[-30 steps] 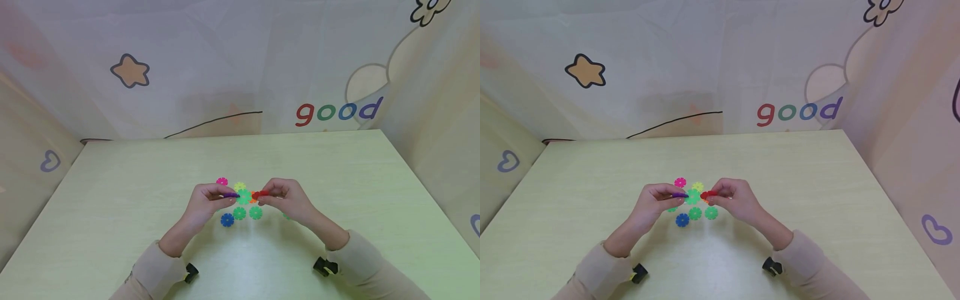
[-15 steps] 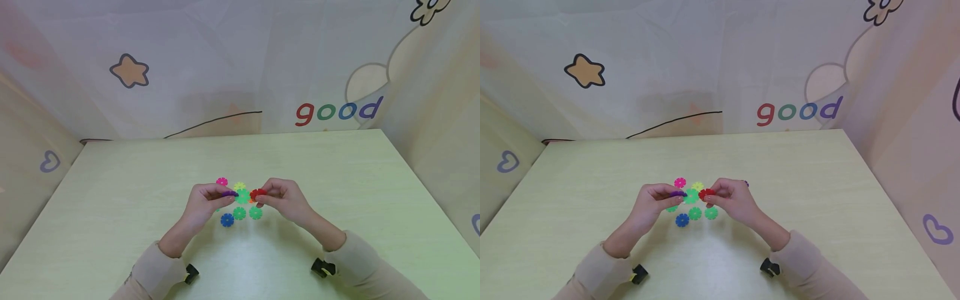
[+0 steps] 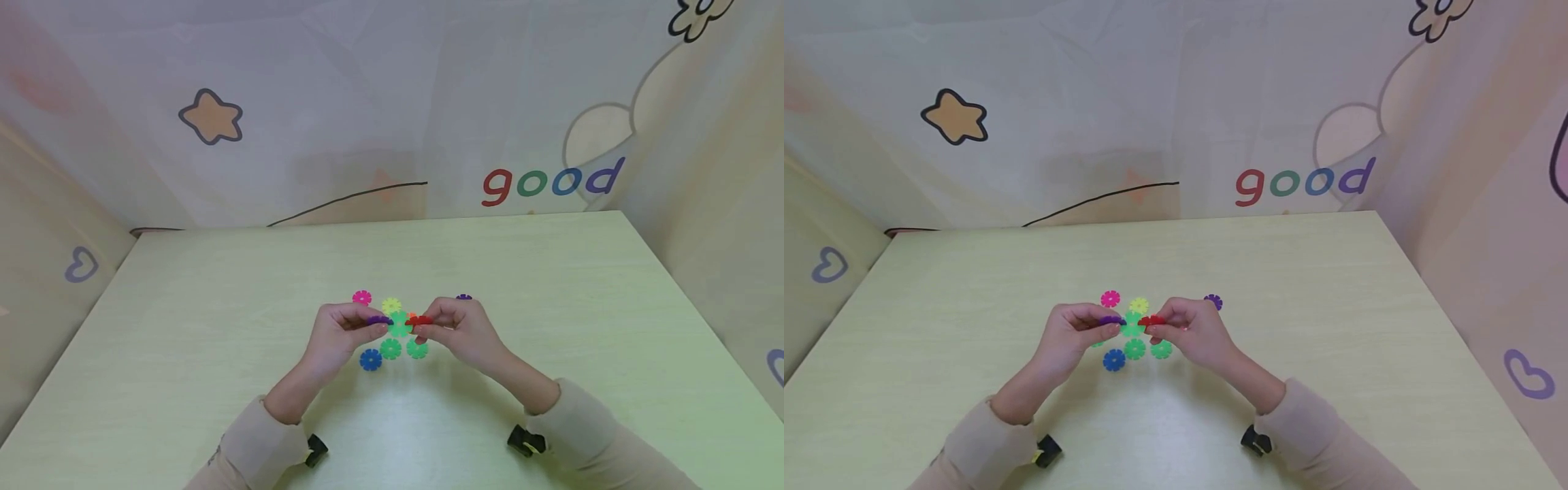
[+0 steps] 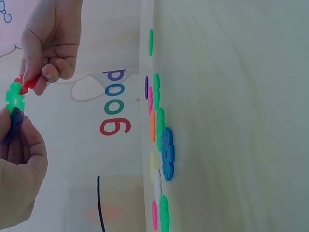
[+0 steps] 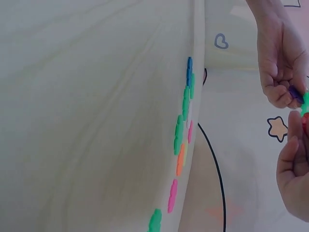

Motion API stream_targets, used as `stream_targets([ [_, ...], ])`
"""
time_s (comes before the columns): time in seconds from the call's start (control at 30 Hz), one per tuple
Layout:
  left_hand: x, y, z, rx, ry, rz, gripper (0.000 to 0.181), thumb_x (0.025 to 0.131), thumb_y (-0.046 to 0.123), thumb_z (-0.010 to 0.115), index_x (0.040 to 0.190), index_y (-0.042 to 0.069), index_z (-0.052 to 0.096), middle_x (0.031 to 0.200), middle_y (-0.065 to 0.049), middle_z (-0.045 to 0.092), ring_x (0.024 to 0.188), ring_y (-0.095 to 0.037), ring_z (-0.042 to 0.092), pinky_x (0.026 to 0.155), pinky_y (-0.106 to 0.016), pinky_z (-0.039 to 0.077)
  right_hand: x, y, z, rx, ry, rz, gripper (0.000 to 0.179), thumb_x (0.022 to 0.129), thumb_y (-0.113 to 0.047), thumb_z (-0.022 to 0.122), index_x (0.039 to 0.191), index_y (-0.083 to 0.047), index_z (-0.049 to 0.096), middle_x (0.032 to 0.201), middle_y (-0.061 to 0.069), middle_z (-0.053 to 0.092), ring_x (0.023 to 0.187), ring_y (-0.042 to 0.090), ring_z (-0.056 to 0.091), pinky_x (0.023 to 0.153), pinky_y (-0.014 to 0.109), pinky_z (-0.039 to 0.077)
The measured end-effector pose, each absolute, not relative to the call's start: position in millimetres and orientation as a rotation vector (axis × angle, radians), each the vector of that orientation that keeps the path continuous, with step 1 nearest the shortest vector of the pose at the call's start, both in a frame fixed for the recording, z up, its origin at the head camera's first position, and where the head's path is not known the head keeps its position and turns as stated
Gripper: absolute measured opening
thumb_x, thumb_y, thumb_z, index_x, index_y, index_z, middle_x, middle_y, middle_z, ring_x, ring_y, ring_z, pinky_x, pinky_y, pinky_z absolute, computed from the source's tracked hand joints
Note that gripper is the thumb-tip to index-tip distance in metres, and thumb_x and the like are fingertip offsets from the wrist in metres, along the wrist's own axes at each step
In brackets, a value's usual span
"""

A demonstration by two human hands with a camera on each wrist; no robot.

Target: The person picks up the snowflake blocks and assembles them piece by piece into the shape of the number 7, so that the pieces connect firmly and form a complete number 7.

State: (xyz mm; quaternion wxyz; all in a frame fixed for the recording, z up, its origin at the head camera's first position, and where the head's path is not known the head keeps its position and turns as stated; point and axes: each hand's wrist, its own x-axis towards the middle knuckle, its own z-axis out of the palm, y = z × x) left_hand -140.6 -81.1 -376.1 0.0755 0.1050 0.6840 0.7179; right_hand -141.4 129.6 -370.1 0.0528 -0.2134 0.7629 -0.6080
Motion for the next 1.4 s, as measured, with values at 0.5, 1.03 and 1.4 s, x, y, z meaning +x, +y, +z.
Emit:
stream_targets([
  [0.5,-140.8,-79.2,-372.2,0.36,2.068,2.133,0.015,0.078,-0.006,0.066,0.091,-0.013,0.063,0.084,-0.009,0.067,0.078,-0.02,0.065,0.074,-0.029,0.053,-141.0,132.6,-371.2,-0.707,2.361,-1.853,0.004,0.081,0.0,0.066,0.083,0.002,0.063,0.079,0.012,0.069,0.074,0.016,0.067,0.076,0.029,0.052],
  [1.03,-139.8,-79.7,-373.7,0.441,2.057,2.106,0.018,0.08,-0.007,0.064,0.097,-0.011,0.062,0.09,-0.012,0.065,0.083,-0.021,0.063,0.075,-0.029,0.053,-141.0,133.9,-371.8,-0.709,2.409,-1.821,0.004,0.08,-0.003,0.068,0.081,0.001,0.067,0.077,0.009,0.068,0.074,0.015,0.066,0.07,0.031,0.053],
  [1.4,-137.7,-74.8,-374.5,0.461,2.08,1.952,0.028,0.088,0.004,0.058,0.115,-0.004,0.059,0.106,-0.015,0.059,0.084,-0.027,0.06,0.076,-0.031,0.053,-144.1,129.6,-380.2,-0.901,2.56,-1.835,0.006,0.073,-0.001,0.074,0.078,-0.003,0.07,0.07,0.003,0.061,0.06,0.013,0.053,0.053,0.022,0.046],
])
